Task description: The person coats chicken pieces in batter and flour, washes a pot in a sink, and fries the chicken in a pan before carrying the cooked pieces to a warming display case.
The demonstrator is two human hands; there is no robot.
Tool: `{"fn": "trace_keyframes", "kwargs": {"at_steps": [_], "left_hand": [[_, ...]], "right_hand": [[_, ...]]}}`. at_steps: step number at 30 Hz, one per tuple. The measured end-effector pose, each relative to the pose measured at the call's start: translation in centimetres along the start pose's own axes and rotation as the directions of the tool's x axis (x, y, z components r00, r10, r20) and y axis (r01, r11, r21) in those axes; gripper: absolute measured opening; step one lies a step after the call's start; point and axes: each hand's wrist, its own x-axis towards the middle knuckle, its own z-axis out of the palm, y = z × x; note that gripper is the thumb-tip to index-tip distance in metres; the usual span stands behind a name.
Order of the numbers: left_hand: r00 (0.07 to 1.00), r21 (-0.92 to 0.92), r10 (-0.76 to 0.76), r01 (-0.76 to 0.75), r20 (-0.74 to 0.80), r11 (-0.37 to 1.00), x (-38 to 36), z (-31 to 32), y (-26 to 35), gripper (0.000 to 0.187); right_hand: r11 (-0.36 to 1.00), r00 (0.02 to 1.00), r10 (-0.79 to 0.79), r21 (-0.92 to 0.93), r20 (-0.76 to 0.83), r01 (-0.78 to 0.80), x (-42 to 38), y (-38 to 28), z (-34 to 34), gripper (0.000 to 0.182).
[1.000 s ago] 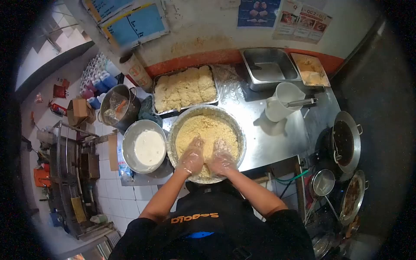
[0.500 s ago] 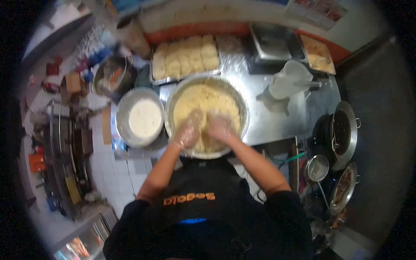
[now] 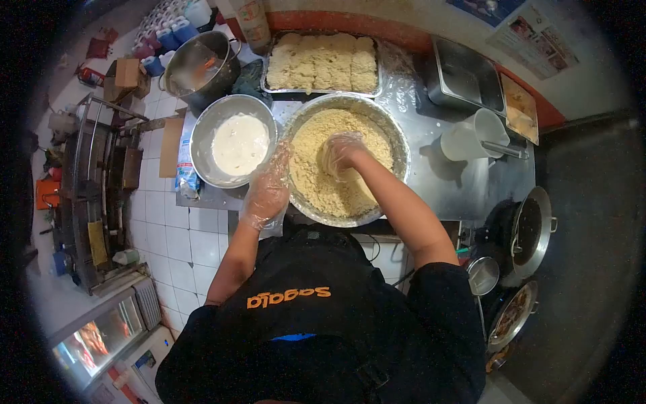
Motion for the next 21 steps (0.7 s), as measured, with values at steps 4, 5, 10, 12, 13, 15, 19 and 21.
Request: {"fn": "trace_keyframes", "kwargs": {"at_steps": [4, 5, 10, 12, 13, 15, 19, 21], "left_hand": [[0.998, -0.048, -0.029, 0.026, -0.061, 0.999, -0.8, -0.2, -0.2, 0.063], [0.995, -0.124, -0.075, 0.066, -0.072, 0.99, -0.9, -0.2, -0.1, 0.061], [0.992, -0.121, -0.069, 0.056, -0.104, 0.991, -1.0, -0.6, -0.3, 0.059], [0.992, -0.164, -0.094, 0.079, -0.083, 0.983, -1.1, -0.6, -0.5, 0.059], [0.992, -0.164, -0.093, 0.079, -0.083, 0.983, -1.2, -0.6, -0.3, 0.059], [0.988, -0.168, -0.134, 0.12, -0.073, 0.978, -1.3, -0.8, 0.1, 0.06], [0.988, -0.157, -0.145, 0.136, -0.048, 0.978, -1.5, -0.7, -0.1, 0.06], [0.991, -0.144, -0.124, 0.117, -0.045, 0.983, -1.5, -0.8, -0.1, 0.06]], "right_hand": [[0.988, 0.989, -0.141, 0.069, 0.049, 0.137, 2.8, 2.0, 1.3, 0.042], [0.982, 0.977, -0.182, 0.069, 0.11, 0.175, 3.1, 2.2, 1.1, 0.038], [0.97, 0.958, -0.236, 0.09, 0.162, 0.224, 3.7, 1.9, 0.4, 0.045], [0.978, 0.951, -0.207, 0.035, 0.229, 0.205, 2.6, 1.4, -1.2, 0.047], [0.957, 0.937, -0.256, 0.197, 0.236, 0.212, 2.2, 1.5, -1.6, 0.048], [0.912, 0.924, -0.304, 0.353, 0.233, 0.212, 1.7, 1.9, -2.1, 0.05], [0.91, 0.935, -0.295, 0.355, 0.197, 0.213, 0.4, 1.7, -2.8, 0.04], [0.894, 0.944, -0.301, 0.383, 0.131, 0.232, 0.0, 1.4, -3.1, 0.038]]}}
